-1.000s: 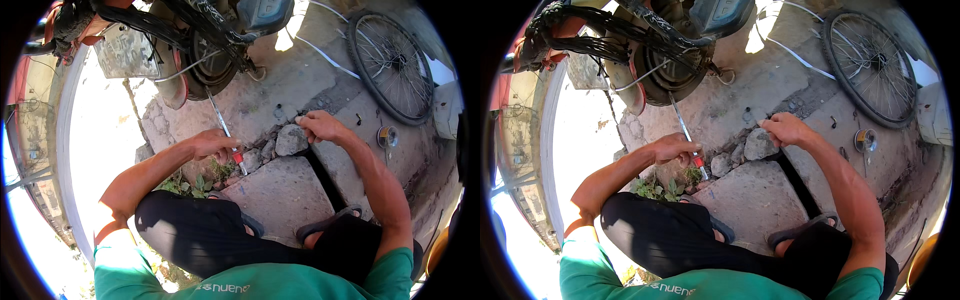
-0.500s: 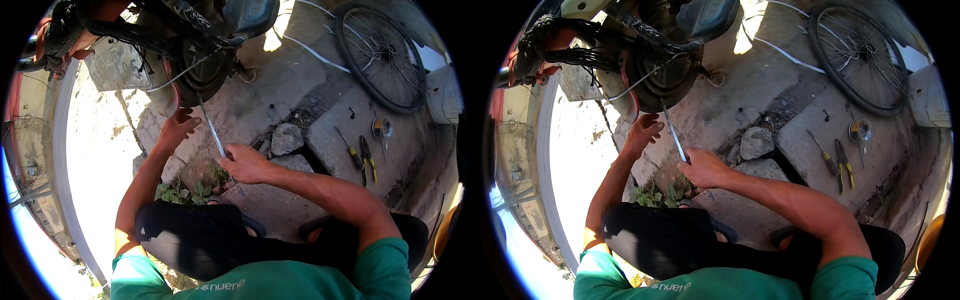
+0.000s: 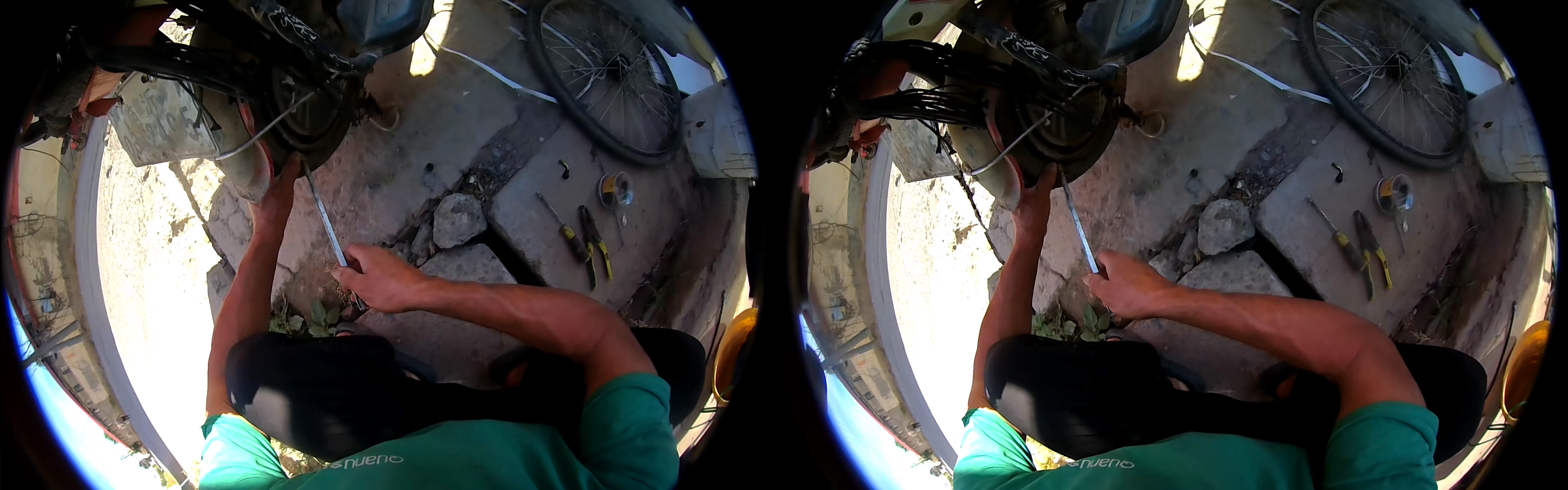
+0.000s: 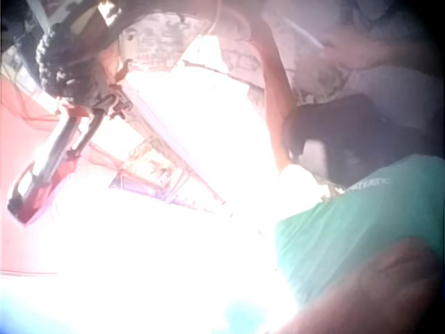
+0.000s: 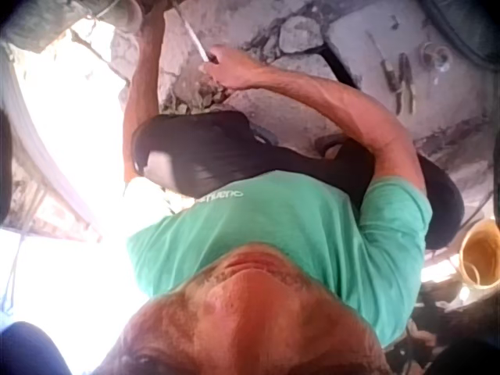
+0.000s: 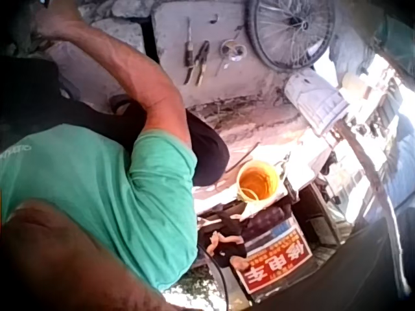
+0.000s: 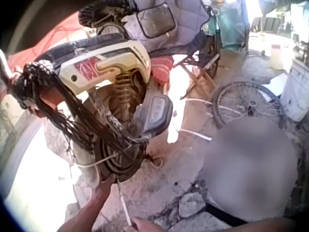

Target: The person is repairing a motorcycle, using a screwdriver to adjust components near the rear wheel and engine area. They repeatedly tighten or loosen screws while seated on the ground.

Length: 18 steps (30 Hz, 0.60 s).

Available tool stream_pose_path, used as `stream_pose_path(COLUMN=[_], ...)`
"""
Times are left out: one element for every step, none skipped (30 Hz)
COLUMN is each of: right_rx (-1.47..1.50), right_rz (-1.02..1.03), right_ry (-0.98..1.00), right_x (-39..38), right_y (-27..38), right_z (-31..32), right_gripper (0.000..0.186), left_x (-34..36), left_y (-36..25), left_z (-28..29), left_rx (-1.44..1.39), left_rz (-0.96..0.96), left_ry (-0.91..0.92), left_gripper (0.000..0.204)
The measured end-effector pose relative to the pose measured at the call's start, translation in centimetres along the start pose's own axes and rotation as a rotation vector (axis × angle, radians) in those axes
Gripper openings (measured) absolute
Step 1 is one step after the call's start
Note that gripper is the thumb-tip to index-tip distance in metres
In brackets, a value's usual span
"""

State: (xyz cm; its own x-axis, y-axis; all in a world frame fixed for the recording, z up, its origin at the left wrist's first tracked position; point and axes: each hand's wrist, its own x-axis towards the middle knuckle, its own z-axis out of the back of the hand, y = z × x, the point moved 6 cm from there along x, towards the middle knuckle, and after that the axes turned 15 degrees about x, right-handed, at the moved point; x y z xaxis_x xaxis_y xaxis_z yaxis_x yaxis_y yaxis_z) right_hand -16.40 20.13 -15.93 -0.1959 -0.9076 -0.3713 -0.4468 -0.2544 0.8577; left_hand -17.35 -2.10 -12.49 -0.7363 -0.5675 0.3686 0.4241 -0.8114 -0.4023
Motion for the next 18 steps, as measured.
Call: stream_pose_path(right_rx=[0.057,0.035,0.012,-0.011,-0.009,-0.009,-0.01,0.034,0.081,0.127,0.127,0.127,0.128,0.126,0.123,0.119,0.133,0.145], right_rz=[-0.033,-0.059,-0.083,-0.106,-0.106,-0.106,-0.107,-0.097,-0.082,-0.07,-0.069,-0.068,-0.066,-0.062,-0.058,-0.054,-0.053,-0.052], right_ry=[0.0,0.037,0.072,0.108,0.13,0.15,0.164,0.168,0.187,0.197,0.212,0.223,0.235,0.231,0.228,0.225,0.199,0.172], right_x=[-0.1,-0.3,-0.4,-0.6,-1.0,-1.5,-1.9,-2.1,-2.0,-2.0,-1.9,-1.8,-1.6,-1.5,-1.5,-1.3,-1.1,-0.9], right_y=[-0.2,-0.6,-0.8,-0.9,-0.9,-0.8,-0.8,-0.9,-1.2,-1.2,-1.3,-1.1,-1.0,-0.8,-0.2,0.2,0.4,0.6], right_z=[0.0,-0.2,-0.3,-0.3,-0.3,-0.3,-0.2,-0.1,-0.4,-0.4,-0.5,-0.3,-0.1,0.1,0.3,0.4,0.6,0.8], right_gripper=[0.029,0.028,0.028,0.028,0.027,0.027,0.026,0.026,0.025,0.025,0.025,0.024,0.024,0.025,0.025,0.026,0.026,0.027], left_x=[0.2,0.1,0.2,0.3,0.4,0.8,1.2,1.3,1.3,1.2,1.1,1.0,0.9,0.8,0.8,0.9,0.9,0.9], left_y=[0.7,1.4,1.1,0.9,0.7,-0.9,-3.1,-3.2,-3.1,-1.5,-0.1,0.3,0.6,0.9,0.9,1.0,1.0,0.9], left_z=[-0.1,-0.3,-0.1,0.1,0.3,1.1,1.8,1.5,1.8,1.4,0.9,0.6,0.4,0.2,0.2,0.3,0.3,0.3], left_rx=[0.041,0.053,0.063,0.044,0.025,0.061,0.09,0.086,0.098,0.068,0.051,0.032,0.025,0.019,0.016,0.012,-0.002,-0.017], left_rz=[-0.033,-0.058,-0.086,-0.107,-0.128,-0.204,-0.282,-0.294,-0.302,-0.246,-0.21,-0.175,-0.16,-0.144,-0.146,-0.147,-0.149,-0.152], left_ry=[-0.003,0.0,0.004,0.016,0.027,-0.011,-0.049,-0.037,-0.029,0.028,0.064,0.101,0.116,0.131,0.126,0.121,0.123,0.123], left_gripper=[0.074,0.075,0.075,0.076,0.077,0.078,0.08,0.081,0.082,0.083,0.083,0.083,0.083,0.082,0.082,0.081,0.08,0.08])
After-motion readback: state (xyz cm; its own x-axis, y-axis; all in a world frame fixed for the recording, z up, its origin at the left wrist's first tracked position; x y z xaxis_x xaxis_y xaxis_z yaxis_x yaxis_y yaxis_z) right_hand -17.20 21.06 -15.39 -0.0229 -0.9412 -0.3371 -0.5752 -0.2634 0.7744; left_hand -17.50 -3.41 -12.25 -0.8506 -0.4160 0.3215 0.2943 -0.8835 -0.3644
